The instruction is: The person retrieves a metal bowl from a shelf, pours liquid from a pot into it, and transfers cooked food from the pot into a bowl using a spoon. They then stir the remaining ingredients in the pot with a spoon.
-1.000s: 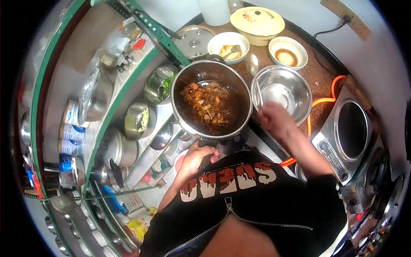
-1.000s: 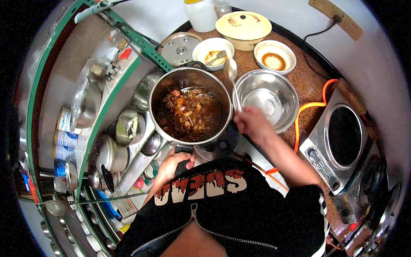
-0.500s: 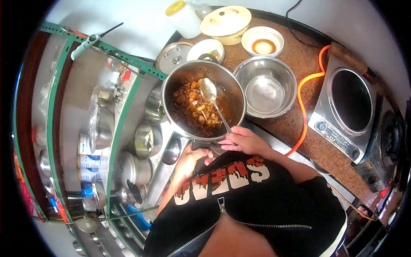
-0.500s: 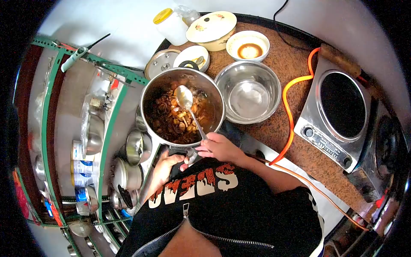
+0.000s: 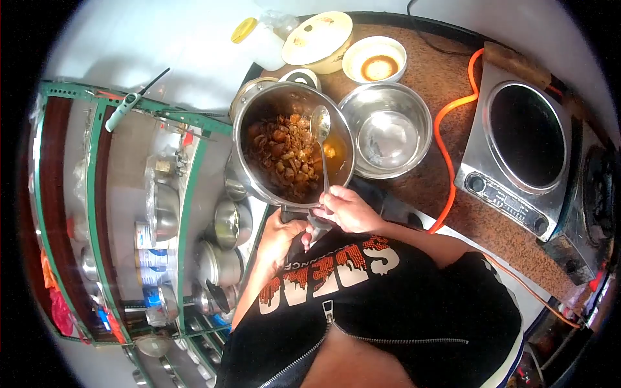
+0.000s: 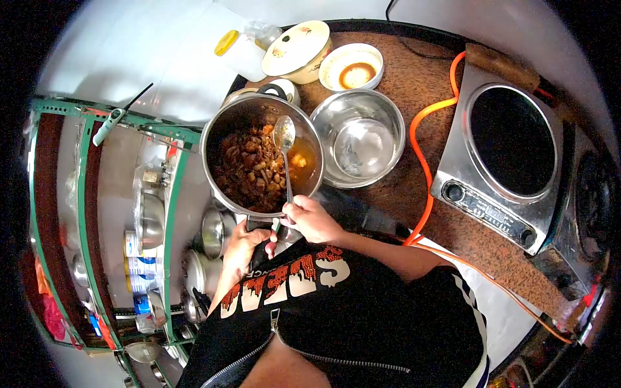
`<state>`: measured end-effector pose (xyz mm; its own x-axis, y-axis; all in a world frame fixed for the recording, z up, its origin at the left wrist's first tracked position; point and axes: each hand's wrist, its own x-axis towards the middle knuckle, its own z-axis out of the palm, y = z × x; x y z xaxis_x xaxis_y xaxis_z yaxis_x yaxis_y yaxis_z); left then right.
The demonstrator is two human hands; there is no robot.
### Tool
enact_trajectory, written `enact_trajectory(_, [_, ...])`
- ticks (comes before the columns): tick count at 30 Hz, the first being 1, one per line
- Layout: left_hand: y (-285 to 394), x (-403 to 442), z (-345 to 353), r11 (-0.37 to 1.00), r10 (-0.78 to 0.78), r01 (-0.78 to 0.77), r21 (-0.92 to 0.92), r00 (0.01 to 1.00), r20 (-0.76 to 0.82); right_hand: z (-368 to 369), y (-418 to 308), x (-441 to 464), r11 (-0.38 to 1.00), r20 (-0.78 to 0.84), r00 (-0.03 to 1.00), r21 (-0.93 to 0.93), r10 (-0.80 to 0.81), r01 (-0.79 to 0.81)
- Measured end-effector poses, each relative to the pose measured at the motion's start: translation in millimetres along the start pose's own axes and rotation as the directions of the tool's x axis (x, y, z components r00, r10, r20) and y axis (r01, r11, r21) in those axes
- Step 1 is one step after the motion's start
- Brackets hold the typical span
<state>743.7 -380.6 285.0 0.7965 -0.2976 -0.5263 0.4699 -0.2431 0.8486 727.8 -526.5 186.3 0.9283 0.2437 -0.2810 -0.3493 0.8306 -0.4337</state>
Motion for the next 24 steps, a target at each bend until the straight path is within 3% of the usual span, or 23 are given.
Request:
enact_trajectory(12, [26.0, 14.9, 36.6, 0.982, 0.004, 0.006, 0.189, 0.999, -0.053, -26.7, -5.8, 14.0, 0.993, 0.095, 0.988, 0.032, -0.119, 0.117])
enact_trajectory(18, [38.4, 20.6, 50.1, 0.974, 0.047, -0.037, 0.226, 0.998, -0.041, -20.6, -19.7, 10.7, 0.991, 0.002, 0.995, 0.09, -0.104, 0.103])
enact_trajectory(24, [43.5, 25.6, 58.5, 0.971, 0.044, -0.033, 0.238, 0.998, -0.044, -28.6, -24.8, 10.1, 0.978, 0.102, 0.975, 0.093, -0.198, 0.189])
